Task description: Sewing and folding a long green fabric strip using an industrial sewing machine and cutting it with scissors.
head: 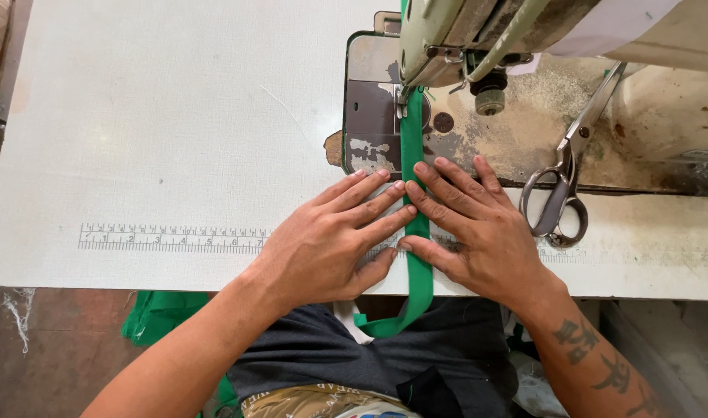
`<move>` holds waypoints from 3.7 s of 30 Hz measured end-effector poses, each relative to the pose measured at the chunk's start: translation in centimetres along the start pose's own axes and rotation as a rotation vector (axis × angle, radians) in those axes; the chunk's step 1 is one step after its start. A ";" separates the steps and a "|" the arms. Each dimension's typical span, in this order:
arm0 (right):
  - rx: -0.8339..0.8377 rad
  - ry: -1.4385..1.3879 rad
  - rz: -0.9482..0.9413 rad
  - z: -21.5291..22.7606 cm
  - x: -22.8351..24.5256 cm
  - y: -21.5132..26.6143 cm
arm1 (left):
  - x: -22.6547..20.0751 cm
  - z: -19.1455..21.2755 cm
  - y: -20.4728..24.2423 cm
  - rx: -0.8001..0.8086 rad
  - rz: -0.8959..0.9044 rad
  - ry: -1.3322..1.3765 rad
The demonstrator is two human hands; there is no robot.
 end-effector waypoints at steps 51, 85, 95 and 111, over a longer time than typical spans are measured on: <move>-0.021 0.018 -0.049 -0.2 0.0 -1.0 | 0.1 0.4 0.2 0.005 0.034 0.066; 0.001 -0.002 0.000 0.1 0.3 -0.1 | -0.3 0.4 0.1 -0.049 -0.033 0.010; 0.036 -0.004 -0.006 -0.1 0.4 -0.2 | 0.0 -0.2 0.3 -0.020 -0.032 0.014; 0.032 -0.005 0.061 1.3 0.2 -1.4 | 6.7 3.4 -4.7 0.022 0.079 0.086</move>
Point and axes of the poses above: each hand's wrist, its own y-axis away from the middle knuckle, its own z-axis out of the back of the hand, x = y × z, the point moved 8 cm from there along -y, towards the middle knuckle, and after that the axes turned 7 degrees about y, right-handed, at the moved point
